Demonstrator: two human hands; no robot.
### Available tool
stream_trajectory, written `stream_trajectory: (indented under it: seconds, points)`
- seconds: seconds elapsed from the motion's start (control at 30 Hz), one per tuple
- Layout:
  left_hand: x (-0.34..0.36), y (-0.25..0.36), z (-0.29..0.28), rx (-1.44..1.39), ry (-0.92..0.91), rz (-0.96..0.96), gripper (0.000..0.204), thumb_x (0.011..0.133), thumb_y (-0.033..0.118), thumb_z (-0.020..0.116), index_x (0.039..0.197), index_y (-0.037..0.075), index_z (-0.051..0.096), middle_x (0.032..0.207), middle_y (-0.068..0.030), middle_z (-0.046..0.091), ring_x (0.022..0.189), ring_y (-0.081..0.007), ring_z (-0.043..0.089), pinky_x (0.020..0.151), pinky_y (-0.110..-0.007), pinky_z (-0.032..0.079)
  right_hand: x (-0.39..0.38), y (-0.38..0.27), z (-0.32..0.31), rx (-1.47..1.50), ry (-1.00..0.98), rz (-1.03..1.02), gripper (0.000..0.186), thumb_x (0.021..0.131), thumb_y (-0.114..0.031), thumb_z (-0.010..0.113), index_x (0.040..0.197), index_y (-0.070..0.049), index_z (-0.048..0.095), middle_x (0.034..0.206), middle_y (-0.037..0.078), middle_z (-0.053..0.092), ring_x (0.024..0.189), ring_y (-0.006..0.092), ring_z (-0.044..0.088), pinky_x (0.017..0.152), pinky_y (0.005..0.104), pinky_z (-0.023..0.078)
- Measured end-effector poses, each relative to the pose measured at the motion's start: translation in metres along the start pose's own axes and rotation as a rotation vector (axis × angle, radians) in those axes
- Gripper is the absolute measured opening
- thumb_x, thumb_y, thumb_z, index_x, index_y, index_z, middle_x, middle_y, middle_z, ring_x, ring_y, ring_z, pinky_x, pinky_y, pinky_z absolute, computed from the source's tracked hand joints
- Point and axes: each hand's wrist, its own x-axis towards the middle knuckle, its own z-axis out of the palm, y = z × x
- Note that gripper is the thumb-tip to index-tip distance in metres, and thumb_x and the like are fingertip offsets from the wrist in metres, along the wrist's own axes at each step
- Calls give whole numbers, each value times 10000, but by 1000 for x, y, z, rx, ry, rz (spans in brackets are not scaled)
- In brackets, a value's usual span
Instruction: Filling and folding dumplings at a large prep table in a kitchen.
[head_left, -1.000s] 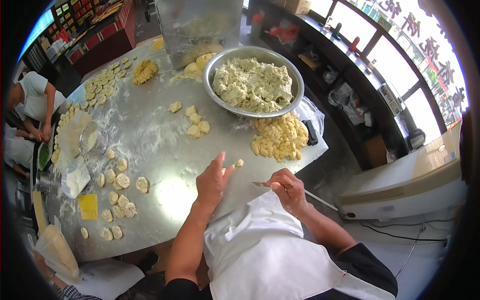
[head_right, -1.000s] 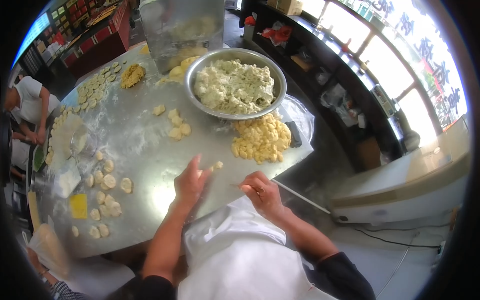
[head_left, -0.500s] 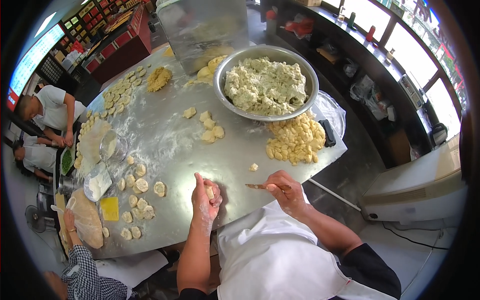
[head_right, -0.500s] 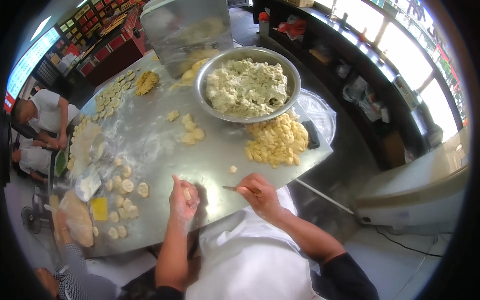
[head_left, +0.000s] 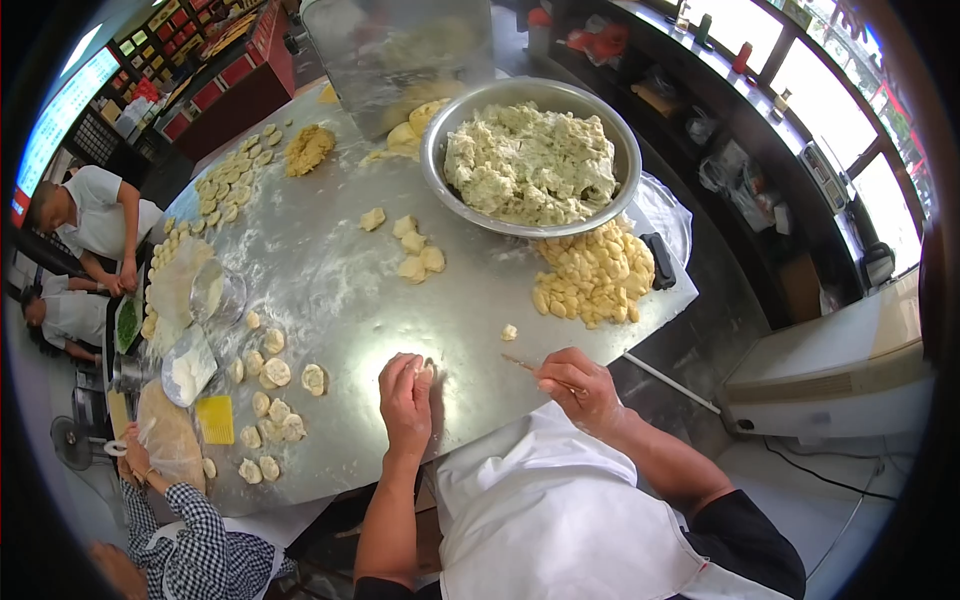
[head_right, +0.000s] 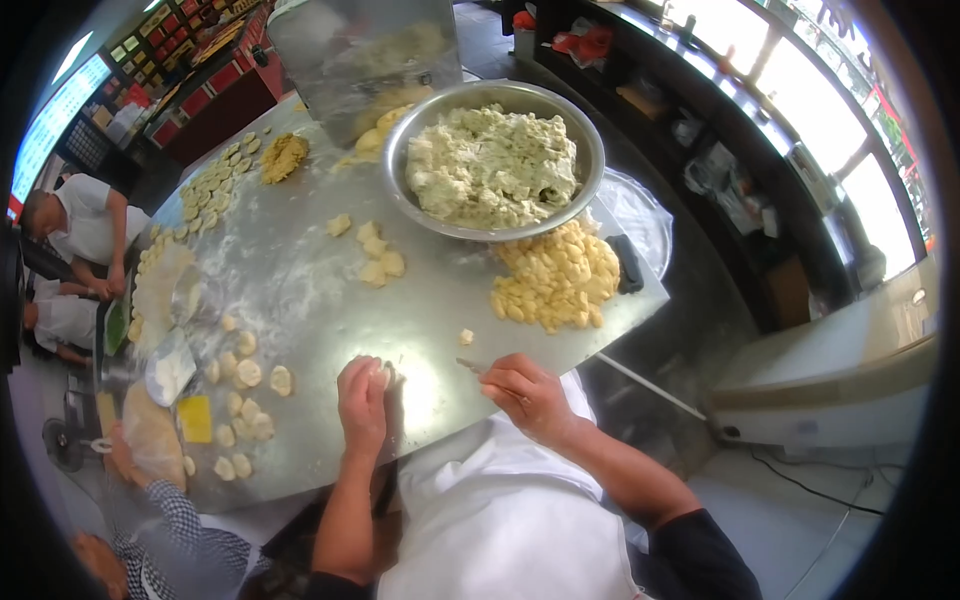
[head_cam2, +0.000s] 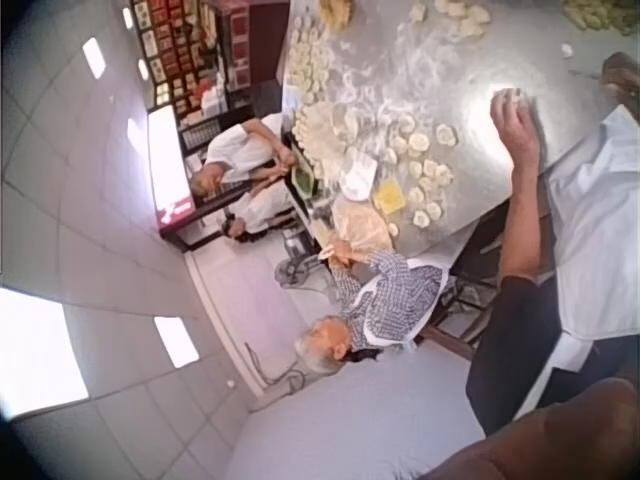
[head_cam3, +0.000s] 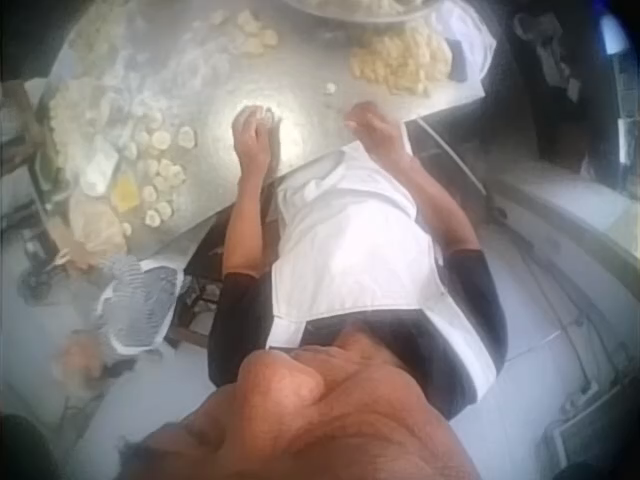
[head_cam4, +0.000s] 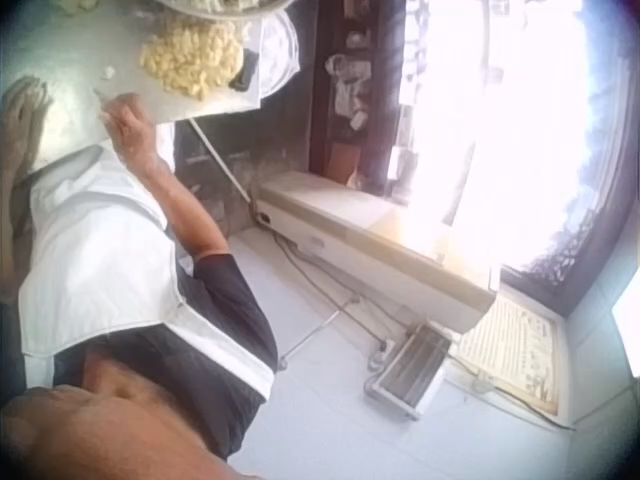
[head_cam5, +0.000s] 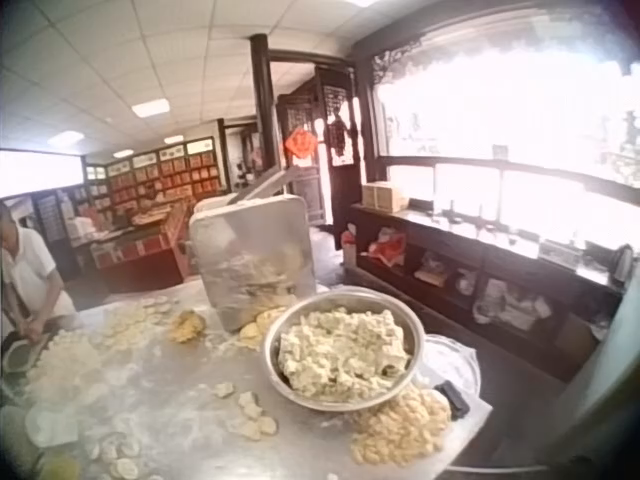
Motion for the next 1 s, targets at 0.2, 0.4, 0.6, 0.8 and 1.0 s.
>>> stream_trajectory:
  seconds: [0.2,0.4,0.6,0.8,1.0]
  points:
    - [2,-12,6,319,-146,277,324,1045,66,567,1354,-8,627,1478,-214,605,1443,-473,513,1242,-590,366,-4,0,2,15,10,-9,135,966,-113,802,1083,-65,755,1050,105,697,871,291,704,728,370,570]
    - [-2,12,17,311,-229,237,433,1031,78,585,1457,7,550,1430,-173,667,1481,-418,491,1298,-612,207,-7,-1,4,-10,-12,-69,141,966,-97,796,1093,-56,752,1052,110,696,863,292,704,722,375,572]
    - [21,-5,28,377,-133,142,456,1074,115,545,1515,3,521,1508,-183,614,1501,-446,454,1292,-609,231,-3,-4,8,29,-26,-13,144,968,-93,790,1104,-60,755,1053,101,698,863,286,705,728,372,577]
    - [-28,1,0,661,-203,167,565,1078,210,547,1592,-2,451,1640,-288,445,1567,-517,321,1258,-699,200,-14,4,0,23,-60,55,157,975,-114,789,1125,-75,765,1053,95,700,882,279,706,744,371,574]
    - [-2,-2,14,619,-292,306,521,1075,168,572,1558,-7,493,1632,-241,478,1542,-476,390,1274,-651,235,-5,0,14,14,-94,-38,176,975,-107,784,1148,-80,765,1054,94,700,890,282,711,745,367,580]
